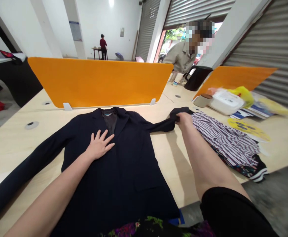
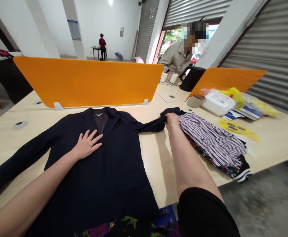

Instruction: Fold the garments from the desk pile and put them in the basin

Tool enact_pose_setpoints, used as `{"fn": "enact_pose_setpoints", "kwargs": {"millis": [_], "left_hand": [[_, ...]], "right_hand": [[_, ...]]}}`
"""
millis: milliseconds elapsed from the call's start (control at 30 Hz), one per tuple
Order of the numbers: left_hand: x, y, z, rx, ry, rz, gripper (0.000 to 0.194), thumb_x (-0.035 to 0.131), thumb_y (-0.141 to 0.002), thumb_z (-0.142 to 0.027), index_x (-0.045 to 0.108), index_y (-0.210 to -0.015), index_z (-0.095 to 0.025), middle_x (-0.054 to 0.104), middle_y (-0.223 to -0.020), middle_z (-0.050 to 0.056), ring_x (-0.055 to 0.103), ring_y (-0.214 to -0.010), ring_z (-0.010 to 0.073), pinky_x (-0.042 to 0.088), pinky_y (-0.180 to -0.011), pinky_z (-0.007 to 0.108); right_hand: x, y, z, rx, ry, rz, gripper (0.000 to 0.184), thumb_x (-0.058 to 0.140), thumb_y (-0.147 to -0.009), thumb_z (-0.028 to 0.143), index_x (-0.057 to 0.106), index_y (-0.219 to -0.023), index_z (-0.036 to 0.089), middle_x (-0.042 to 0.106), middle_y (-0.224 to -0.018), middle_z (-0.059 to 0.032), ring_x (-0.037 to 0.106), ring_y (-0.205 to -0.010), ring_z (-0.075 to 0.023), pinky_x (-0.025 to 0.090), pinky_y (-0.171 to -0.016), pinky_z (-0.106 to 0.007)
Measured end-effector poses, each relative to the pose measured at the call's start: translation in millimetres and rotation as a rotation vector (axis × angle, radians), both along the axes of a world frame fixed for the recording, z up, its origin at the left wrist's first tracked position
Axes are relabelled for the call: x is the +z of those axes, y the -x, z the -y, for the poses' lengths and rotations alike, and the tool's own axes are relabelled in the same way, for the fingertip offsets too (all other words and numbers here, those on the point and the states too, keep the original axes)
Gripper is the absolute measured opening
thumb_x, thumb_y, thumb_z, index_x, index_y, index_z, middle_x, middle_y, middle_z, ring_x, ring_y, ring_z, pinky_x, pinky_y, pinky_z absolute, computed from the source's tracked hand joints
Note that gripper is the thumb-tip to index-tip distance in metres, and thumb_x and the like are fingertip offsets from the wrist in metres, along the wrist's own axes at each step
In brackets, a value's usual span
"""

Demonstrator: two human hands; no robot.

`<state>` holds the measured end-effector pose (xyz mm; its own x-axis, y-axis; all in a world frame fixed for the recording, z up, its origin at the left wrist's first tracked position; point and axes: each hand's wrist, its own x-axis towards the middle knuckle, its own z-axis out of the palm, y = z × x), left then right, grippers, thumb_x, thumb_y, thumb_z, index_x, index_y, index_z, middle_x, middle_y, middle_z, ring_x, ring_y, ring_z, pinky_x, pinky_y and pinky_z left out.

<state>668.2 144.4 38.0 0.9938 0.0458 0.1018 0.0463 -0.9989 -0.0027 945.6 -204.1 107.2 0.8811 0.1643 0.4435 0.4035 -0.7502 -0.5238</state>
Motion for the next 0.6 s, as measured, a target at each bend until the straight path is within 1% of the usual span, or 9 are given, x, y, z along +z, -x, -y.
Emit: {"fn": "enact_pose_setpoints", "kwargs": {"millis": [100, 167, 200, 267, 333, 400, 467, 533, 600], "left_hand": [[-1.5, 0, 3, 0.004, 0.014, 0.001, 0.055, 0.037, -0.094, -0.056, 0.038, -0.146, -0.037, 0.030, -0.157, 0.008, 0.022, -0.142, 0.0435, 0.020, -0.109, 0.068], [-1.6, 0, 3, 0.004, 0.016, 0.008, 0.055, 0.036, -0.095, -0.056, 0.038, -0.146, -0.036, 0.030, -0.157, 0.008, 0.022, -0.142, 0.0432, 0.020, -0.109, 0.068], [-1.4, 1, 3, 0.004, 0.014, 0.008, 0.055, 0.036, -0.095, -0.056, 0.038, -0.146, -0.036, 0.030, -0.157, 0.008, 0.022, -0.142, 0.0433, 0.020, -0.109, 0.068], [-1.1, 2, 3, 0.002, 0.011, 0.008, 0.056, 0.034, -0.095, -0.056, 0.037, -0.147, -0.034, 0.029, -0.157, 0.009, 0.021, -0.143, 0.0432, 0.020, -0.109, 0.068], [-0.7, 4, 3, 0.005, 0.014, 0.009, 0.058, 0.032, -0.095, -0.057, 0.036, -0.148, -0.033, 0.029, -0.158, 0.009, 0.021, -0.143, 0.0423, 0.020, -0.110, 0.067], [-0.5, 5, 3, 0.011, 0.015, 0.013, 0.060, 0.030, -0.095, -0.059, 0.036, -0.148, -0.030, 0.031, -0.156, 0.009, 0.024, -0.142, 0.0407, 0.021, -0.110, 0.065], [-0.5, 6, 4, 0.006, -0.001, 0.023, 0.061, 0.028, -0.095, -0.059, 0.039, -0.147, -0.028, 0.040, -0.151, 0.011, 0.033, -0.137, 0.0388, 0.025, -0.110, 0.062], [-0.4, 7, 5, -0.007, -0.031, 0.046, 0.060, 0.027, -0.096, -0.058, 0.043, -0.144, -0.026, 0.050, -0.141, 0.012, 0.042, -0.129, 0.0368, 0.028, -0.108, 0.061], [0.6, 9, 6, -0.014, -0.051, 0.064, 0.059, 0.028, -0.096, -0.058, 0.046, -0.142, -0.025, 0.056, -0.134, 0.012, 0.047, -0.123, 0.0355, 0.029, -0.107, 0.060]], "right_hand": [[31.1, 8, -25, 0.153, -0.393, 0.022, 0.055, 0.026, -0.097, 0.051, 0.062, -0.117, 0.014, 0.067, -0.094, -0.0167, 0.064, -0.081, -0.0233, 0.052, -0.069, -0.037], [44.0, 26, -60, 0.319, -0.471, 0.094, 0.047, 0.030, -0.098, 0.043, 0.057, -0.124, 0.015, 0.066, -0.107, -0.0137, 0.063, -0.095, -0.0216, 0.051, -0.083, -0.036], [46.4, 39, -81, 0.395, -0.444, 0.108, 0.043, 0.034, -0.097, 0.041, 0.058, -0.123, 0.016, 0.066, -0.109, -0.0112, 0.061, -0.100, -0.0213, 0.049, -0.087, -0.036], [42.3, 69, -123, 0.614, -0.222, 0.069, 0.040, 0.042, -0.093, 0.042, 0.062, -0.118, 0.019, 0.067, -0.106, -0.0071, 0.060, -0.103, -0.0237, 0.049, -0.090, -0.038], [28.4, 97, -158, 0.863, 0.031, -0.024, 0.037, 0.049, -0.090, 0.045, 0.066, -0.114, 0.022, 0.068, -0.111, -0.0058, 0.059, -0.107, -0.0260, 0.048, -0.092, -0.042], [9.2, 115, -180, 1.018, 0.221, -0.103, 0.037, 0.051, -0.090, 0.046, 0.066, -0.115, 0.025, 0.064, -0.122, -0.0064, 0.057, -0.116, -0.0274, 0.043, -0.100, -0.047], [-10.8, 122, -190, 1.015, 0.302, -0.111, 0.039, 0.045, -0.094, 0.046, 0.062, -0.124, 0.028, 0.055, -0.138, -0.0066, 0.047, -0.129, -0.0277, 0.031, -0.109, -0.055], [-28.9, 122, -191, 0.923, 0.353, -0.088, 0.044, 0.040, -0.097, 0.048, 0.053, -0.135, 0.030, 0.043, -0.150, -0.0058, 0.033, -0.140, -0.0284, 0.017, -0.113, -0.062], [-44.7, 119, -189, 0.857, 0.447, -0.081, 0.051, 0.039, -0.097, 0.052, 0.043, -0.144, 0.032, 0.033, -0.156, -0.0050, 0.022, -0.145, -0.0302, 0.011, -0.114, -0.065]]}}
